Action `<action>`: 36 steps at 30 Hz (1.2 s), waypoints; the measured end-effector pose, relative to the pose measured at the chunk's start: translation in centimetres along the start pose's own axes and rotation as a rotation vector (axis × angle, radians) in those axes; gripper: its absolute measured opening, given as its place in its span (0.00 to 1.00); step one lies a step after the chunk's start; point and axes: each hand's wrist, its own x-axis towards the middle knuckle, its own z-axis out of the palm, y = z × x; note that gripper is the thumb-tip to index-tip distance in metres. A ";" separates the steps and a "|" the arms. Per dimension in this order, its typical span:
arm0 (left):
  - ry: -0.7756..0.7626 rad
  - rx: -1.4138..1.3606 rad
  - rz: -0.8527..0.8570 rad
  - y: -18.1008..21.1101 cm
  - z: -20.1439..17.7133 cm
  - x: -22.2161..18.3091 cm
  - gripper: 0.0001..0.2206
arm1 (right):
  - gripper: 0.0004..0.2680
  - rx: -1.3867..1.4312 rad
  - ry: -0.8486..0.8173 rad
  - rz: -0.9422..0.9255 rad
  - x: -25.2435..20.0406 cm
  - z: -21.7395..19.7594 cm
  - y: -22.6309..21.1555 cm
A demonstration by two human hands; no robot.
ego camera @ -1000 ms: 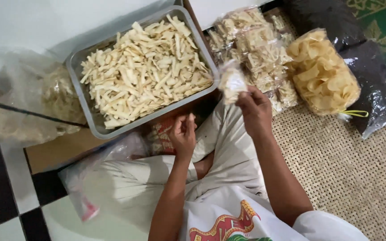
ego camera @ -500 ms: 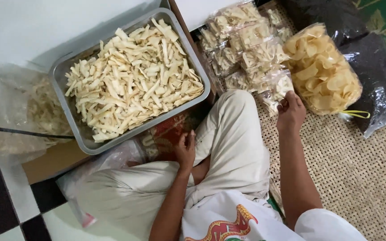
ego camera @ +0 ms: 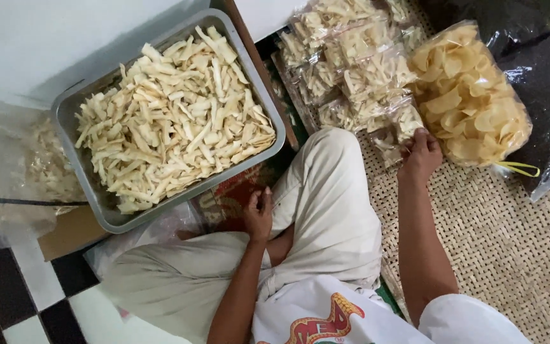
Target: Packing small dried snack pieces into individual plastic bags by hand from a metal tray.
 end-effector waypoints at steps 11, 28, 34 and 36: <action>0.031 -0.003 0.020 -1.4 0.4 0.4 0.19 | 0.01 0.087 0.074 -0.067 -3.9 0.4 0.4; 0.123 -0.162 0.046 -3.0 -0.4 -0.5 0.20 | 0.02 -0.106 -0.840 -0.382 -21.9 7.7 1.5; 0.308 -0.233 0.068 -1.7 -1.6 -2.0 0.20 | 0.04 -0.279 -1.148 -0.396 -23.6 8.3 1.6; 0.388 -0.245 0.035 -2.0 -2.0 -2.4 0.20 | 0.05 -0.342 -1.201 -0.401 -24.0 8.1 2.4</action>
